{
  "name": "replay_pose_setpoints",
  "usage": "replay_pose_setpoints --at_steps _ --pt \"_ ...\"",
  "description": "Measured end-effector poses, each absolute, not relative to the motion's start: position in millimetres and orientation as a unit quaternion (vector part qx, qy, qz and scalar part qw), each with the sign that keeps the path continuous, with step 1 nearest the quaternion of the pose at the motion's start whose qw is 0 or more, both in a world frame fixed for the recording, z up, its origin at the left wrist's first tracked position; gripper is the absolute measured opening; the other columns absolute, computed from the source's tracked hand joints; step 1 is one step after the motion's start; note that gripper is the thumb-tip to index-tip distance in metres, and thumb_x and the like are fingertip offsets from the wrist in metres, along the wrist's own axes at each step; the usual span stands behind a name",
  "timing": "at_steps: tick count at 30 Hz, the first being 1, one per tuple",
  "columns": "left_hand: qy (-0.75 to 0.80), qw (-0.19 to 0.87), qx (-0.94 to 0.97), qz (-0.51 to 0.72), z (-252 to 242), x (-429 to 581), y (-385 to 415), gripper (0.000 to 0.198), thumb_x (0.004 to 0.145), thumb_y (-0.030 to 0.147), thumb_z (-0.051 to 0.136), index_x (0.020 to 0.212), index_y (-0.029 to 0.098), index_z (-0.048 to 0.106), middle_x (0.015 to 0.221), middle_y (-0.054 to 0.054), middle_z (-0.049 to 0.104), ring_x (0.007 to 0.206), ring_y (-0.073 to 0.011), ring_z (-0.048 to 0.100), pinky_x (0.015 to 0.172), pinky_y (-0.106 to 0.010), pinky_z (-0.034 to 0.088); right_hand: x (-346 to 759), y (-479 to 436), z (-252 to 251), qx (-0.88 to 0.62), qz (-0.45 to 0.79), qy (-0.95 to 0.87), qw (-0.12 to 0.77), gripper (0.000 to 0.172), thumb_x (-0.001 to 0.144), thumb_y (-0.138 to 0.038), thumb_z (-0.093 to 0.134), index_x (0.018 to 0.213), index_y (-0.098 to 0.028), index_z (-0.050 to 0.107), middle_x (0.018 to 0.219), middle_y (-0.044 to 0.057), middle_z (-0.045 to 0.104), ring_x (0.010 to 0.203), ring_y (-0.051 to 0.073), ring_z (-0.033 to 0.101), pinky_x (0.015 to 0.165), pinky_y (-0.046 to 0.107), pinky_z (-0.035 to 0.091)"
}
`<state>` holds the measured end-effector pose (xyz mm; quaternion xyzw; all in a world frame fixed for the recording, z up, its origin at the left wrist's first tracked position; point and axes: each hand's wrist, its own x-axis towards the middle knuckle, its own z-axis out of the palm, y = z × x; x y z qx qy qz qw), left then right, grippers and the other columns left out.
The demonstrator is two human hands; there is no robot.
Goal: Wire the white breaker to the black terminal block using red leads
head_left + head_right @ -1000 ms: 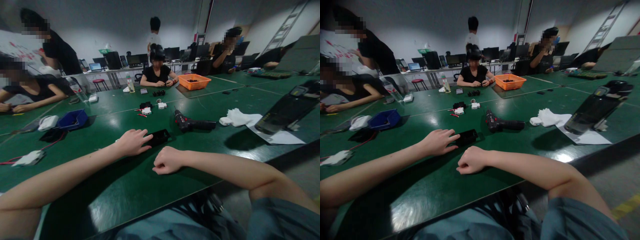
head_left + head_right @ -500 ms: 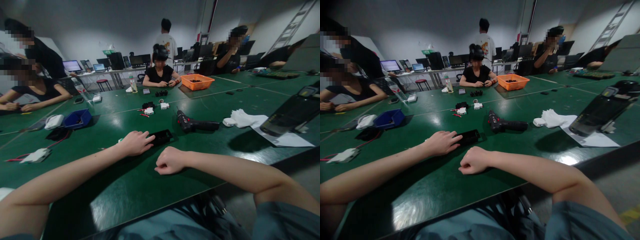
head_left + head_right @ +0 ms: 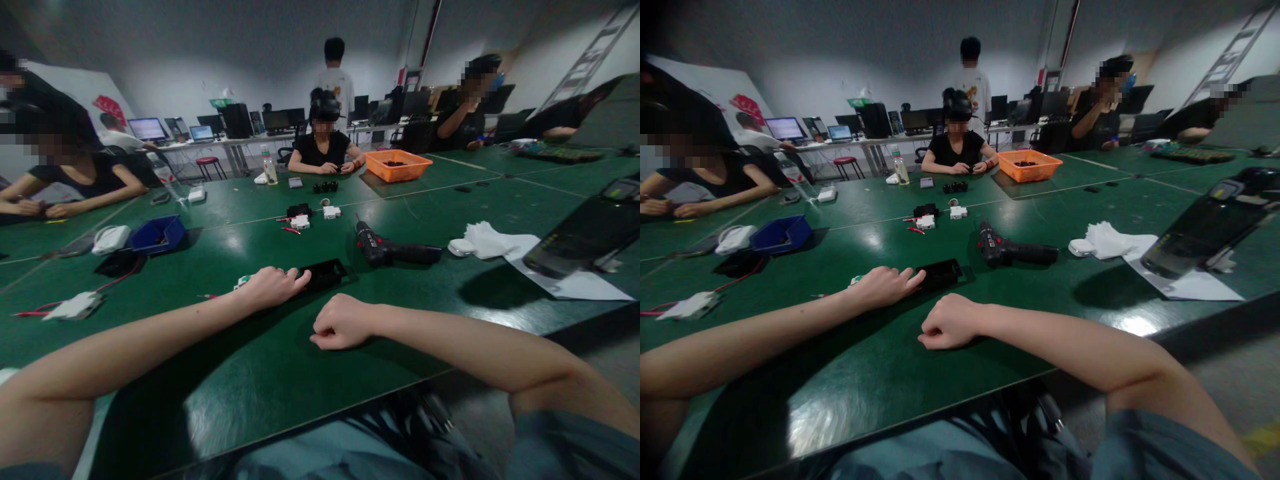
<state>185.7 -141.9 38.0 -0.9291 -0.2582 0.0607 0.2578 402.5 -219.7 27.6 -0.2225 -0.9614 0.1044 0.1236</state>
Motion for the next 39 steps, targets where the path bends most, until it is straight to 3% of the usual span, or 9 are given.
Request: replay_pose_setpoints --at_steps 9,23,30,35,39 --pt "-0.276 0.249 -0.927 0.048 38 190 -144 0.046 0.104 0.045 0.031 0.139 0.020 0.048 0.094 -0.013 0.068 0.069 -0.0221 0.069 0.054 -0.027 0.038 402 -220 27 -0.223 0.112 -0.960 0.122 0.040 0.091 -0.030 0.057 0.053 -0.018 0.055 0.055 -0.001 0.061 0.050 0.010 0.046 0.052 0.026 0.024" --pt "-0.324 0.239 -0.915 0.045 33 185 -135 0.043 0.103 0.029 0.033 0.139 0.012 0.049 0.091 -0.015 0.069 0.072 -0.0253 0.072 0.056 -0.029 0.044 402 -219 29 -0.216 0.115 -0.961 0.125 0.041 0.092 -0.031 0.055 0.052 -0.018 0.052 0.054 -0.002 0.059 0.051 0.010 0.047 0.053 0.025 0.026" --pt "-0.429 0.185 -0.883 0.035 39 175 -125 0.045 0.103 0.037 0.027 0.132 0.014 0.053 0.092 -0.017 0.072 0.075 -0.0329 0.073 0.064 -0.039 0.051 403 -218 28 -0.213 0.114 -0.963 0.117 0.041 0.093 -0.032 0.054 0.054 -0.018 0.053 0.055 -0.001 0.059 0.052 0.010 0.048 0.053 0.025 0.025" --pt "-0.544 0.167 -0.819 0.067 44 145 -115 0.050 0.102 0.046 0.025 0.122 0.012 0.055 0.082 -0.018 0.072 0.079 -0.0390 0.072 0.068 -0.045 0.053 403 -218 26 -0.213 0.111 -0.964 0.116 0.042 0.093 -0.032 0.053 0.053 -0.018 0.050 0.054 -0.002 0.057 0.052 0.010 0.046 0.054 0.025 0.025" --pt "-0.602 0.117 -0.788 0.065 42 107 -97 0.051 0.100 0.049 0.025 0.122 0.012 0.053 0.083 -0.017 0.072 0.078 -0.0368 0.072 0.071 -0.045 0.053 403 -217 25 -0.211 0.113 -0.964 0.116 0.043 0.094 -0.033 0.051 0.053 -0.018 0.048 0.053 -0.002 0.054 0.052 0.010 0.045 0.054 0.025 0.025"
